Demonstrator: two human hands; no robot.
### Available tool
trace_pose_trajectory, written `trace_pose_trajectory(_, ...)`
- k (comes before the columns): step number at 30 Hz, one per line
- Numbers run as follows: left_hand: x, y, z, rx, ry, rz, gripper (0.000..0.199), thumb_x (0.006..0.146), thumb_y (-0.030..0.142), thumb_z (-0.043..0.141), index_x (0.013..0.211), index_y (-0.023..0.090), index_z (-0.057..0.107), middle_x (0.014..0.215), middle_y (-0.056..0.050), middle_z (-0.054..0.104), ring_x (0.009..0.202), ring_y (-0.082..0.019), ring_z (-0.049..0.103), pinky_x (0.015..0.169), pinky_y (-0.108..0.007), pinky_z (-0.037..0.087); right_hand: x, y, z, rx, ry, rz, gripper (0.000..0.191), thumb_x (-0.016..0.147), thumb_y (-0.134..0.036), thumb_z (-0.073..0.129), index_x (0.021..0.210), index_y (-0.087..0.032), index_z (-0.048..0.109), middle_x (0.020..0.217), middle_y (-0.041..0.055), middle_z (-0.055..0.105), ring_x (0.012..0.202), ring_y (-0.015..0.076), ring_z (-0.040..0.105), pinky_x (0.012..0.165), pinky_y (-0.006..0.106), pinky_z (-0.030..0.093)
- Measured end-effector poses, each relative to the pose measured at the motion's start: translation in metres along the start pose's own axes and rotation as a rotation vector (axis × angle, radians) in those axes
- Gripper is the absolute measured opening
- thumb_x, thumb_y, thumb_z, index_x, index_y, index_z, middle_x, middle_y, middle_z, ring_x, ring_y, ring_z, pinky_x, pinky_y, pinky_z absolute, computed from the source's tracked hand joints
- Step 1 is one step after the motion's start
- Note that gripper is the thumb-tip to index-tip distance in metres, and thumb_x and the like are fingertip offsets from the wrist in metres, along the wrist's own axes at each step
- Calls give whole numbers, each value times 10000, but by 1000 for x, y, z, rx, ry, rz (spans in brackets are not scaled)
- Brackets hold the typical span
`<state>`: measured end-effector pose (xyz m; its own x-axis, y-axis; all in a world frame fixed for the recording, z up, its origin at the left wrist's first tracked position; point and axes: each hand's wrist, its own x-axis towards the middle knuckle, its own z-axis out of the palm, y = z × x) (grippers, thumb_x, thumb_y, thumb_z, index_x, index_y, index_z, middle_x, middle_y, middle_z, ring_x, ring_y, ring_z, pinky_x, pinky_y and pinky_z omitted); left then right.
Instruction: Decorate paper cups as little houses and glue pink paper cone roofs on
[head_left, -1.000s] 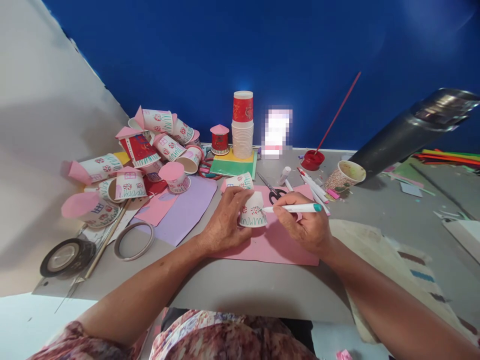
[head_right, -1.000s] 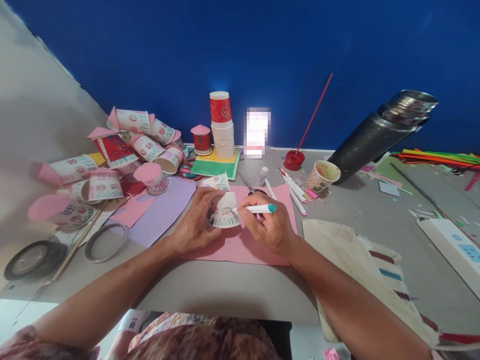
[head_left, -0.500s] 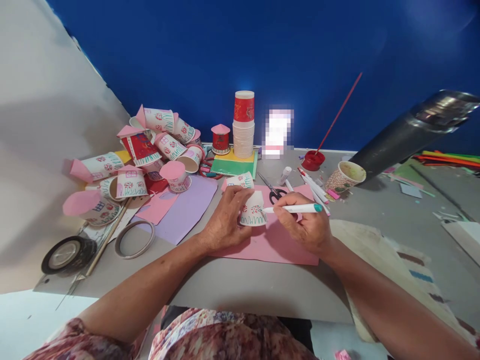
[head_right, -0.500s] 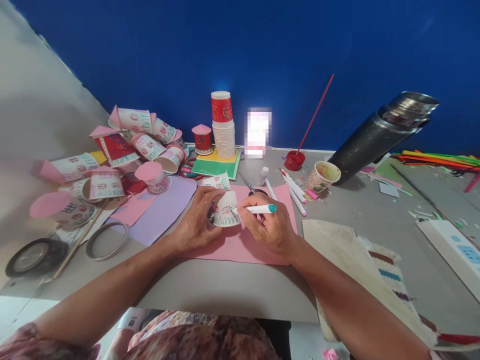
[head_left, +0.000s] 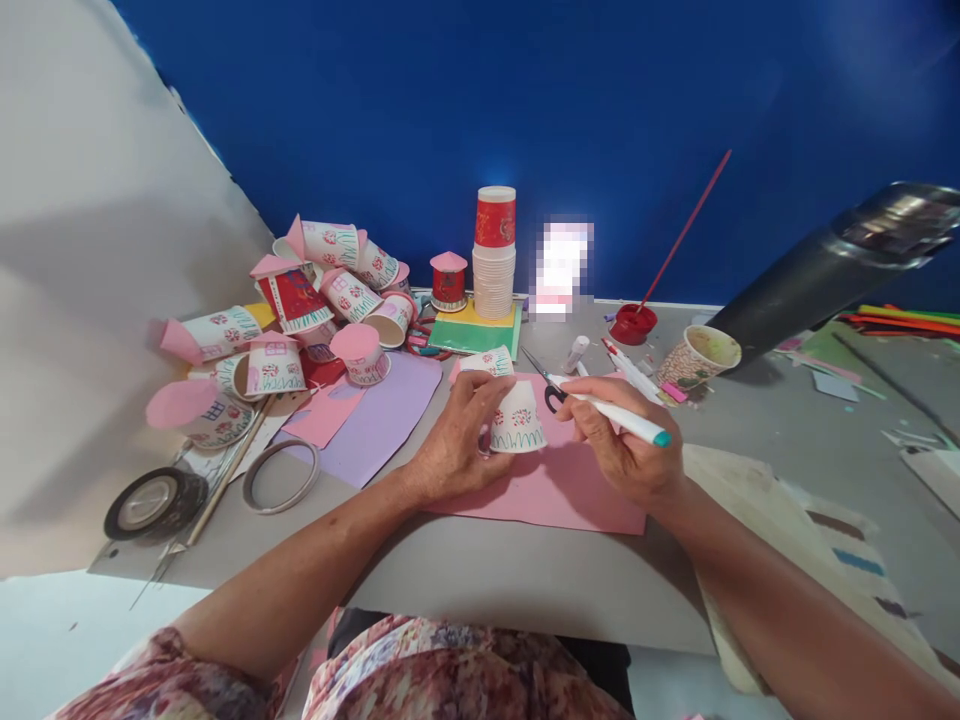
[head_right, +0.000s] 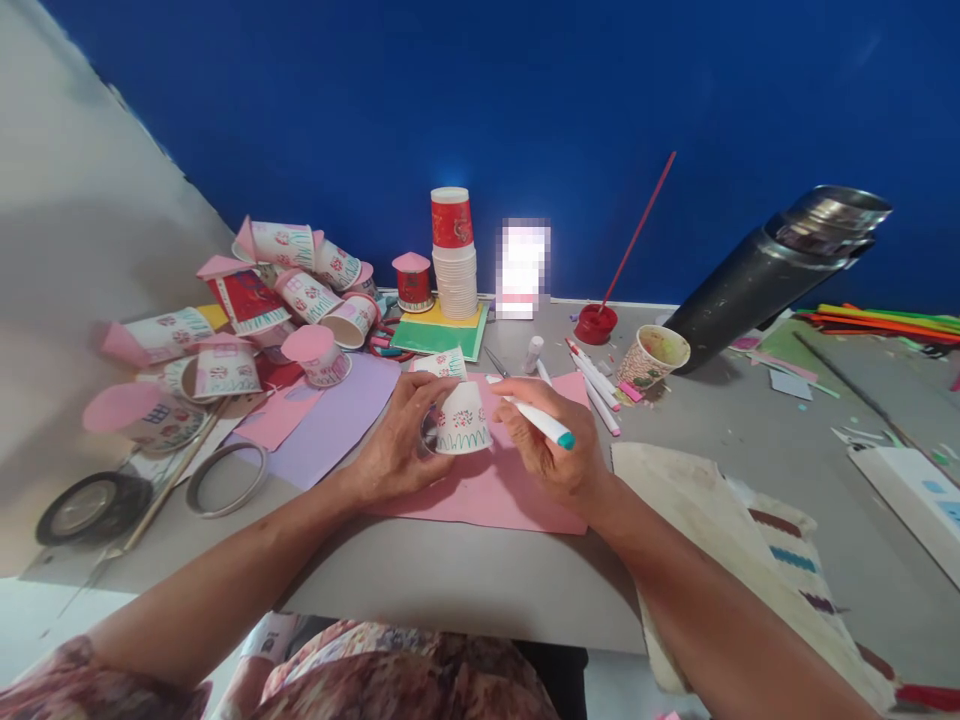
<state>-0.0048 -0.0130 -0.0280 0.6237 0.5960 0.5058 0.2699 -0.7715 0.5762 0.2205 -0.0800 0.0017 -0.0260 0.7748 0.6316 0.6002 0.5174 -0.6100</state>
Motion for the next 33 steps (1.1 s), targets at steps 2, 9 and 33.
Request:
trace_pose_trajectory(2,1,2,-3,21,0,2,867,753,197,739,1518,298,343,1315,-124,459,1242,-323,500,1017,-530,517,4,0,-3,-51,-79,6,234,984,-365,631,1189,-257,661,976,50,769,721,184,705,702,326,571)
trace_pose_trajectory(9,3,9,-12,56,0,82,919,815,304,754,1574,272,238,1431,-158,499,1299,-357,513,1082,-582,460,8,8,-1,-227,-329,-92,854,671,-477,931,1406,-293,537,1198,116,706,937,301,659,713,417,579)
trace_pose_trajectory(33,4,-7,-4,-414,44,-230,758,764,247,832,1433,264,477,1481,-134,509,1294,-301,598,1092,-510,520,10,8,-18,287,-116,85,632,897,-405,768,1465,-275,523,1318,129,715,1068,238,716,895,389,601)
